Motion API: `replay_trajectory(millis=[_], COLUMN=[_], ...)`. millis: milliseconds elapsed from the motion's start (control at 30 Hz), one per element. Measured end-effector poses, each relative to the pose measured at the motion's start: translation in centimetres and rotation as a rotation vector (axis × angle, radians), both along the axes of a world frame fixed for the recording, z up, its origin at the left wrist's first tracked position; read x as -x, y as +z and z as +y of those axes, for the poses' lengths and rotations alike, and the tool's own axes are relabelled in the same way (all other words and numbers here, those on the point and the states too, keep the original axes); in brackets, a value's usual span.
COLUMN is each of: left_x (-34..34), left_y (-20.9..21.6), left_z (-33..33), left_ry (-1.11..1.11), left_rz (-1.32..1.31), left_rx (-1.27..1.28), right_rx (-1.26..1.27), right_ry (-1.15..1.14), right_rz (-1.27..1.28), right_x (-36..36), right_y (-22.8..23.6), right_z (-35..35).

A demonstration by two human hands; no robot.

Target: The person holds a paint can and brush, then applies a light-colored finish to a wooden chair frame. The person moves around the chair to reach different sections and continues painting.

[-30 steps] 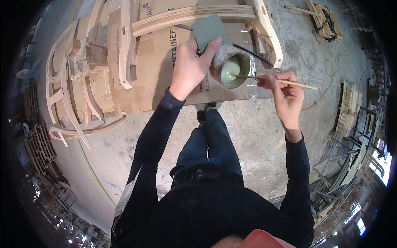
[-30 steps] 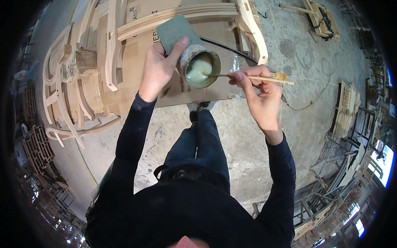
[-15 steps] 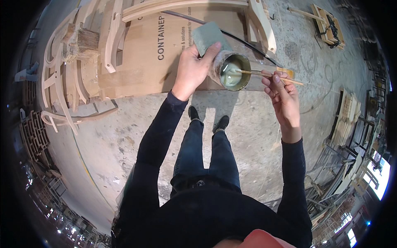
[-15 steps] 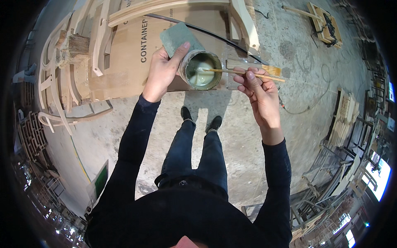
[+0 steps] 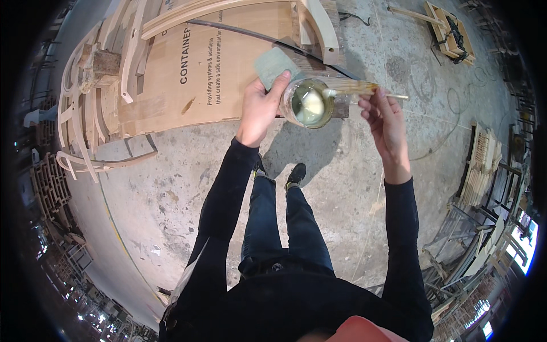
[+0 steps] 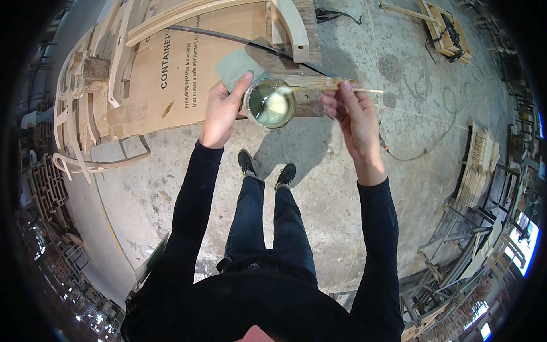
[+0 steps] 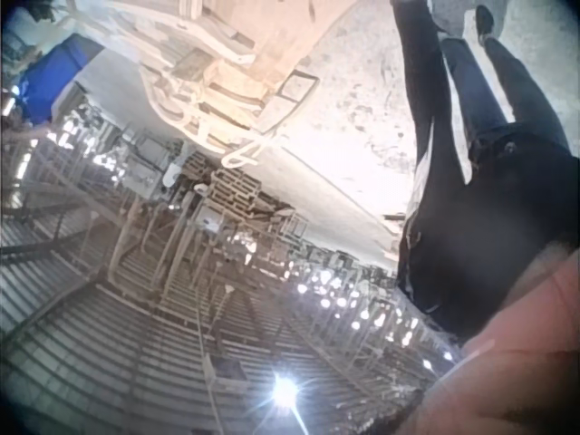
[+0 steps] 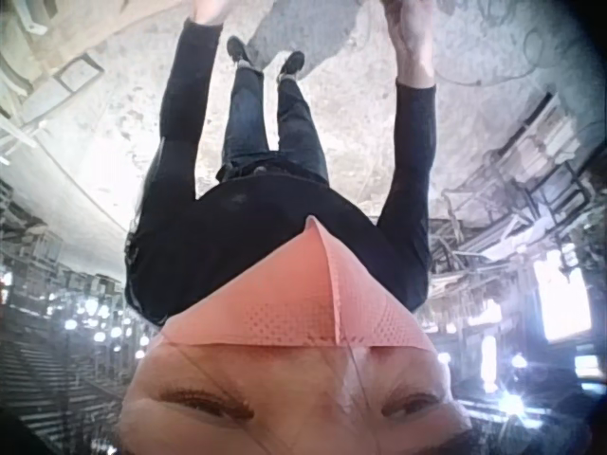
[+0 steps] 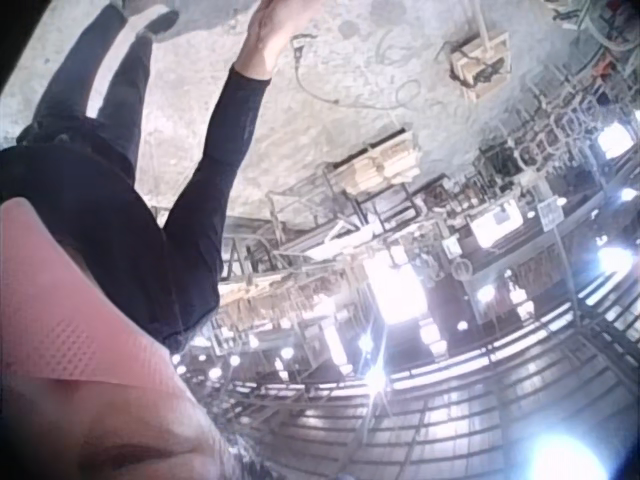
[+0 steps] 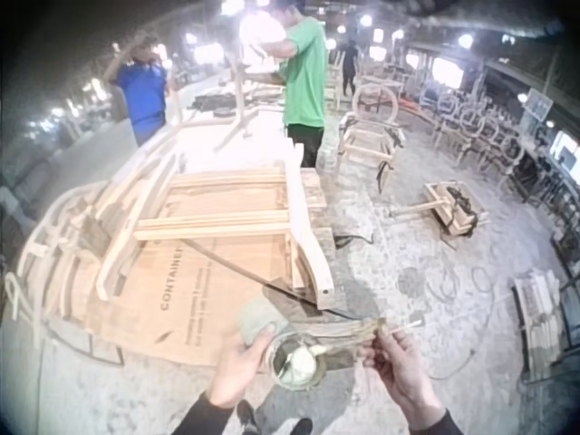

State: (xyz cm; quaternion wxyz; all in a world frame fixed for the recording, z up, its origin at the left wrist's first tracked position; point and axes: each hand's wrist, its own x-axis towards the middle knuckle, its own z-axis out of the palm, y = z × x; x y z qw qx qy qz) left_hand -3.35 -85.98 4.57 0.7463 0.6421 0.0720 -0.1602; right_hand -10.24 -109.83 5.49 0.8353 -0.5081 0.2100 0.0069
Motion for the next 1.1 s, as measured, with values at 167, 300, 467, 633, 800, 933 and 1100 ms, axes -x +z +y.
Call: replay_trajectory(millis=[167, 300, 467, 633, 800, 933, 1100], left_x=[1.3, 3.1, 5.2, 6.4, 6.8, 6.8, 6.9], left_y=[-0.4, -0.6, -1.0, -0.6, -0.1, 0.1, 0.0], left_z=[0.9, 2.3, 4.1, 4.8, 4.5, 4.5, 4.5], left_ry=[0.048, 0.118, 0.126, 0.123, 0.131, 0.128, 0.14], left_rz=[0.046, 0.025, 0.047, 0.073, 0.091, 0.083, 0.085], left_rx=[-0.104, -0.169, -0.159, -0.208, -0.179, -0.162, -0.159], right_rx=[0.203, 0.237, 0.225, 0.23, 0.227, 0.167, 0.068], right_ry=[-0.139, -0.129, -0.138, -0.126, -0.103, -0.085, -0.022], right_rz=[-0.107, -0.1, -0.092, -0.103, -0.119, -0.126, -0.135], right_x=[-4.0, -6.7, -7.6, -8.2, -9.0, -9.2, -9.3], right_y=[-3.1, -5.9, -7.3, -7.6, -7.3, -7.6, -8.4], right_z=[-2.7, -3.9, -4.1, -4.3, -4.6, -5.0, -5.7])
